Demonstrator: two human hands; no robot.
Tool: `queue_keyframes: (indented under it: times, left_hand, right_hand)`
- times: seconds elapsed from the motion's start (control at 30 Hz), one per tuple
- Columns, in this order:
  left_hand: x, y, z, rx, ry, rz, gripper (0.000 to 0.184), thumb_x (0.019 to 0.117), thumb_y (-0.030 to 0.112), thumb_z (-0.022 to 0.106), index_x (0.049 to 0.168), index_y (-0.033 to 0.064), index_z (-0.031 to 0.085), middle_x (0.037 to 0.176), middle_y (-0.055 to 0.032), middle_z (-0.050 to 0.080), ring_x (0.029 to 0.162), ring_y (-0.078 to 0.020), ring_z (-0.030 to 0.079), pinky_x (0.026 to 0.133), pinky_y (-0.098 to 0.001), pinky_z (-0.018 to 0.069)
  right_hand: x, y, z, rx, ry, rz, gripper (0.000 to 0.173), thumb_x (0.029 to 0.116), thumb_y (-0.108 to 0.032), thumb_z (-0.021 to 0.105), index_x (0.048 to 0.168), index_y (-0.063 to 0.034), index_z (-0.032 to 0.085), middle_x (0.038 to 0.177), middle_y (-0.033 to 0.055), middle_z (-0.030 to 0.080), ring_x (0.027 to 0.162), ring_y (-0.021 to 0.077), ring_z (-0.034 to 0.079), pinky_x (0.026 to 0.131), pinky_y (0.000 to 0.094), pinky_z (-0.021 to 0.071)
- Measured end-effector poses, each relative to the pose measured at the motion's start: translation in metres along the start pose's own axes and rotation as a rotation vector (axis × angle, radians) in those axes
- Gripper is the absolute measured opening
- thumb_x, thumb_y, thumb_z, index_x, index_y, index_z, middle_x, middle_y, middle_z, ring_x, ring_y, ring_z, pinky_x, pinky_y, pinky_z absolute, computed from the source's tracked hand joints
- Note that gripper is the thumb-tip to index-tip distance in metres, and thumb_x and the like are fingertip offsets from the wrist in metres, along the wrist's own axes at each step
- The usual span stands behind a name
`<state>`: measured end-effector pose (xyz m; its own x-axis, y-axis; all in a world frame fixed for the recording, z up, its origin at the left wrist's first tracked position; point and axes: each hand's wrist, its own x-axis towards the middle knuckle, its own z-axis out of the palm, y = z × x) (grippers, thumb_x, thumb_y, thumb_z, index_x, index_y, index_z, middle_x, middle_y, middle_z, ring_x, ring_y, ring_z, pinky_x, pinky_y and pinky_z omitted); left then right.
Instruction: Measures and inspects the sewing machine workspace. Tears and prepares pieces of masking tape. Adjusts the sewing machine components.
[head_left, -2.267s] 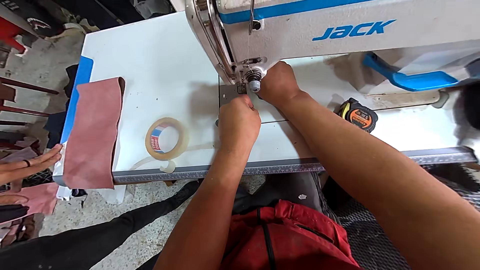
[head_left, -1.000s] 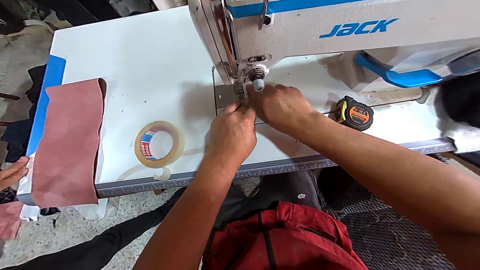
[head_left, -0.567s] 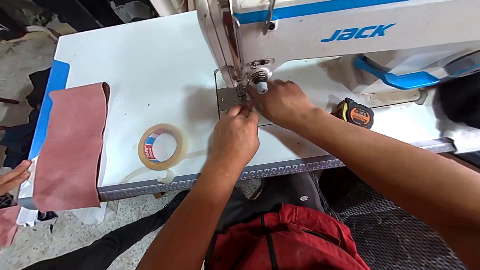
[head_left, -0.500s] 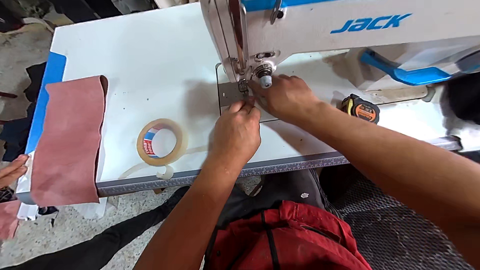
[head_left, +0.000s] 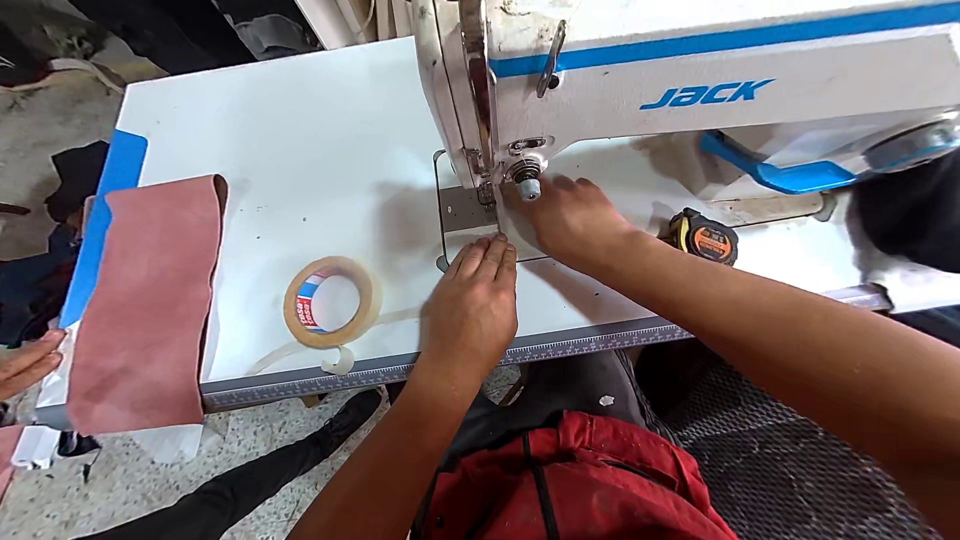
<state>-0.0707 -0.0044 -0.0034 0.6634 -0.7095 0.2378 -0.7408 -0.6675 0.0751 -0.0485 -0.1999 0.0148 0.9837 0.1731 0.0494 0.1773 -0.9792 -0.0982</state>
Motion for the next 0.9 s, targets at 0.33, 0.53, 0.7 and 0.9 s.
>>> queue_keyframes:
  times: [0.33,0.53,0.7,0.9]
  left_hand:
    - [-0.013,-0.005,0.003,-0.038,0.003,0.054,0.038,0.1061,0.015,0.045,0.136,0.0035,0.065,0.148,-0.0084,0.059,0.142,-0.0274,0.051,0.117,-0.0416,0.0431]
    - [-0.04,-0.026,-0.036,-0.228,0.112,-0.03,0.03,0.103,0.029,0.058,0.122,0.0129,0.075,0.129,-0.0049,0.07,0.132,-0.0219,0.059,0.115,-0.043,0.0474]
    - [-0.125,-0.088,-0.078,-0.171,0.258,-0.337,0.041,0.0971,0.035,0.068,0.132,0.0147,0.07,0.148,-0.0082,0.057,0.142,-0.0272,0.049,0.118,-0.053,0.0403]
    - [-0.166,-0.047,-0.083,-0.675,0.269,-0.382,0.029,0.0995,0.029,0.068,0.124,0.0133,0.071,0.122,-0.0046,0.073,0.114,-0.0185,0.069,0.096,-0.0414,0.0608]
  right_hand:
    - [-0.061,-0.009,0.003,-0.145,0.04,-0.295,0.052,0.0982,-0.004,0.048,0.149,-0.0108,0.054,0.083,0.0126,0.061,0.07,0.0299,0.06,0.057,0.0401,0.0435]
    - [-0.082,-0.003,-0.007,0.028,-0.018,-0.437,0.053,0.0914,-0.003,0.057,0.142,-0.0177,0.061,0.086,0.0081,0.066,0.075,0.0276,0.064,0.064,0.0426,0.0512]
    - [-0.11,-0.037,-0.002,0.65,0.099,-0.258,0.03,0.1012,-0.024,0.056,0.128,-0.0245,0.07,0.107,-0.0067,0.066,0.093,0.0027,0.065,0.078,0.0234,0.0592]
    - [-0.095,-0.135,0.006,1.213,0.073,-0.145,0.011,0.0966,-0.022,0.072,0.105,-0.015,0.076,0.096,-0.008,0.075,0.084,0.0014,0.071,0.077,0.023,0.063]
